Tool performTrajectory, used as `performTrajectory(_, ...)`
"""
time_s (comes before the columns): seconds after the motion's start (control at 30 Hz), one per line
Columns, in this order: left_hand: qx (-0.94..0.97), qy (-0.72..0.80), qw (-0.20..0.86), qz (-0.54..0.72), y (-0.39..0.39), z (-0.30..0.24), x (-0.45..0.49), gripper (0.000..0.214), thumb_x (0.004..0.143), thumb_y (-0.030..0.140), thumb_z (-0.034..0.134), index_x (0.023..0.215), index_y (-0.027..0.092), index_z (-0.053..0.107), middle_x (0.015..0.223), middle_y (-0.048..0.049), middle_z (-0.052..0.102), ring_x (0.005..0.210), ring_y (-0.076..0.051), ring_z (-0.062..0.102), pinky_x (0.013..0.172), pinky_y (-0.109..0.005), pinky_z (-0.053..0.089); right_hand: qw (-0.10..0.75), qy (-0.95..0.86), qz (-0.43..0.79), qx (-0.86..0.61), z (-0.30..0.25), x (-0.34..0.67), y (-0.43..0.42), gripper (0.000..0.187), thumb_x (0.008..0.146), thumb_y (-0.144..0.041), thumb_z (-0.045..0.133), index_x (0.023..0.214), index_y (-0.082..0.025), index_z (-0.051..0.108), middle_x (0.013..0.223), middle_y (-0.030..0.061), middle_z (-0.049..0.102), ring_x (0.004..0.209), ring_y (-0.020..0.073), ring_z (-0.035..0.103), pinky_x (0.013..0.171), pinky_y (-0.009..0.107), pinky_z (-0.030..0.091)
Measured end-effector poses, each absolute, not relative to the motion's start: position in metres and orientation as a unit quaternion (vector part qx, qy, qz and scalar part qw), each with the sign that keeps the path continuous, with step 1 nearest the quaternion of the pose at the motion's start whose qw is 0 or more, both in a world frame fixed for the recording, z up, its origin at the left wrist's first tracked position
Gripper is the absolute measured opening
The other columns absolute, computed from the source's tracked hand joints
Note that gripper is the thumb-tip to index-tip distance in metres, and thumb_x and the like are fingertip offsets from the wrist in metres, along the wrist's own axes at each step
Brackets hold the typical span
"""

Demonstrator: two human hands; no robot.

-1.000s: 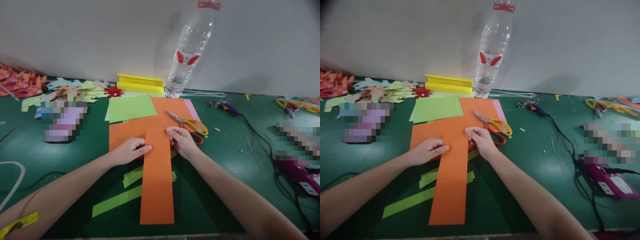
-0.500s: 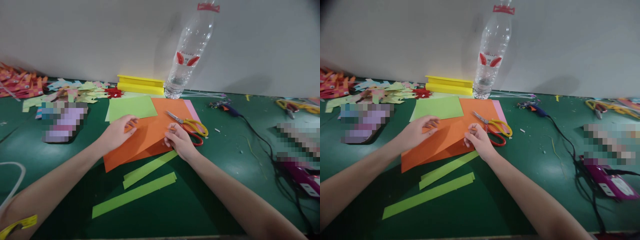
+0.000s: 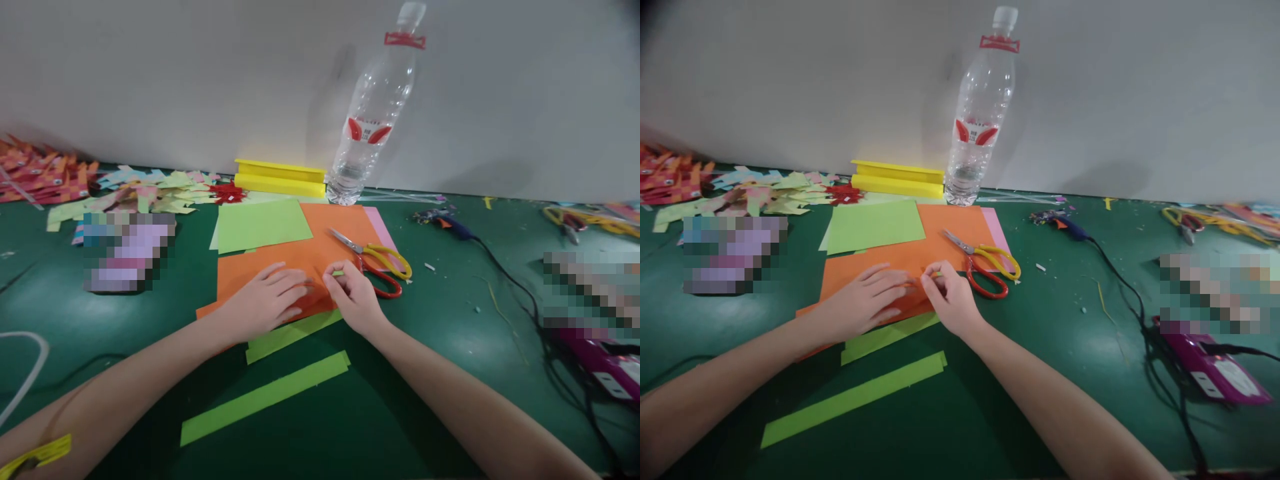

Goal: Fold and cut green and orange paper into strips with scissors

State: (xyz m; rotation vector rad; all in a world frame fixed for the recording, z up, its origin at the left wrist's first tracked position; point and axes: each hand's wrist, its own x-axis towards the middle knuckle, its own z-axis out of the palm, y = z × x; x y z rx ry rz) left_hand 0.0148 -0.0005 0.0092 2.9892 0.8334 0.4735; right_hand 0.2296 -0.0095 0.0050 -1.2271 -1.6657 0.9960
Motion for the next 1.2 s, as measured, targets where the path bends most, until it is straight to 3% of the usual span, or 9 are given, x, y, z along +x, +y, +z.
performTrajectory(0.1, 0.963, 0.244, 0.021, 0.117, -0.005, 0.011, 0.019, 0.037, 0.102, 0.035, 0.031, 0.127, 0.016, 0.05, 0.135, -0.009, 0.054, 0.128, -0.02, 0.045, 0.114, -0.041, 0.023, 0.447, -0.652, 0.36, -0.495, 0.004, 0.231, -0.01, 0.014, 0.091, -0.036, 0.046, 0.085, -0.023, 0.045, 0.05, -0.0096, 0.033, 0.042, 0.0084, 0.027, 0.042, 0.024, 0.02)
performTrajectory(0.3, 0.972, 0.215, 0.09, 0.034, -0.011, 0.009, 0.023, 0.057, 0.1, 0.051, 0.026, 0.147, 0.018, 0.025, 0.152, -0.0057, 0.029, 0.142, -0.018, 0.02, 0.118, -0.036, 0.011, 0.444, -0.639, 0.376, -0.503, 0.002, 0.232, -0.005, 0.016, 0.09, -0.039, 0.047, 0.087, -0.023, 0.046, 0.051, -0.0086, 0.037, 0.044, 0.0091, 0.033, 0.043, 0.023, 0.026)
performTrajectory(0.6, 0.974, 0.199, 0.107, -0.002, -0.01, 0.006, 0.023, 0.067, 0.098, 0.057, 0.021, 0.151, 0.018, 0.008, 0.157, -0.0048, 0.01, 0.144, -0.018, 0.009, 0.117, -0.037, 0.002, 0.425, -0.667, 0.369, -0.487, 0.006, 0.23, -0.007, 0.012, 0.089, -0.033, 0.047, 0.089, -0.021, 0.049, 0.051, -0.0086, 0.039, 0.043, 0.0087, 0.035, 0.042, 0.022, 0.027)
performTrajectory(0.93, 0.974, 0.205, 0.097, 0.009, -0.012, 0.009, 0.024, 0.066, 0.097, 0.058, 0.024, 0.15, 0.019, 0.016, 0.156, -0.005, 0.019, 0.143, -0.019, 0.017, 0.117, -0.037, 0.007, 0.413, -0.732, 0.269, -0.47, 0.006, 0.234, -0.01, 0.01, 0.091, -0.028, 0.045, 0.093, -0.02, 0.051, 0.056, -0.0054, 0.049, 0.048, 0.0106, 0.049, 0.047, 0.023, 0.038)
performTrajectory(1.1, 0.969, 0.225, 0.097, 0.037, -0.013, 0.011, 0.027, 0.062, 0.097, 0.059, 0.025, 0.145, 0.02, 0.03, 0.151, -0.0036, 0.032, 0.14, -0.019, 0.025, 0.116, -0.036, 0.01, 0.421, -0.779, 0.11, -0.452, 0.028, 0.246, -0.007, 0.009, 0.089, -0.023, 0.048, 0.093, -0.021, 0.055, 0.05, -0.0082, 0.045, 0.041, 0.0083, 0.045, 0.044, 0.021, 0.037)
performTrajectory(1.2, 0.968, 0.227, 0.095, 0.043, -0.013, 0.009, 0.028, 0.062, 0.097, 0.059, 0.023, 0.145, 0.021, 0.03, 0.152, -0.0031, 0.03, 0.14, -0.018, 0.024, 0.116, -0.035, 0.009, 0.463, -0.745, 0.036, -0.479, 0.053, 0.257, -0.01, 0.011, 0.09, -0.024, 0.048, 0.096, -0.021, 0.056, 0.054, -0.0061, 0.054, 0.043, 0.0091, 0.049, 0.047, 0.022, 0.04)
